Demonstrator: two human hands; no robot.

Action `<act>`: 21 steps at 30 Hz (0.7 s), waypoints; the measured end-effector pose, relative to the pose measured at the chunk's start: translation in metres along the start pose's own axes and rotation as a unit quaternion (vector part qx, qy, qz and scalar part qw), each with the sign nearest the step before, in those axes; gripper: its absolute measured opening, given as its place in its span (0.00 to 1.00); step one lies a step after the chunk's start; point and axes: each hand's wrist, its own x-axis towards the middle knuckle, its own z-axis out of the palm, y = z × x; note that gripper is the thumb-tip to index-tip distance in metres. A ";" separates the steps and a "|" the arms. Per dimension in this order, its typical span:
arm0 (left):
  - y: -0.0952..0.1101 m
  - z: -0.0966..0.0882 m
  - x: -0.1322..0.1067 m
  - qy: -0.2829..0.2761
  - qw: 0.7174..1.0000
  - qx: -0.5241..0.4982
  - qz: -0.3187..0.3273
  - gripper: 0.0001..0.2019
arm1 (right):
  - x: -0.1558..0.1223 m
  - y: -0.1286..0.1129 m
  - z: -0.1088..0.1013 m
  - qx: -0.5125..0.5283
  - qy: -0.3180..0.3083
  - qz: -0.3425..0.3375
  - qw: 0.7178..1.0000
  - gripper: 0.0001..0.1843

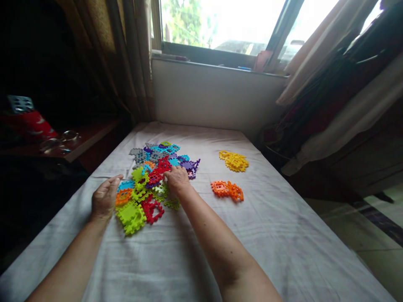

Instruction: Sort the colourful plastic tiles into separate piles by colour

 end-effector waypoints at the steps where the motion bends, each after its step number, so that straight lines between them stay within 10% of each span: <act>1: 0.001 0.000 0.000 -0.001 1.000 -0.001 -0.002 0.24 | 0.002 0.001 -0.001 -0.004 -0.002 -0.003 1.000 0.21; 12: 0.003 0.002 -0.002 0.006 0.998 -0.061 -0.026 0.24 | -0.009 0.008 -0.018 -0.015 -0.033 -0.049 0.998 0.14; 21: 0.003 0.002 -0.002 0.006 0.997 -0.072 -0.030 0.22 | -0.052 0.038 0.010 0.144 0.080 0.016 0.986 0.08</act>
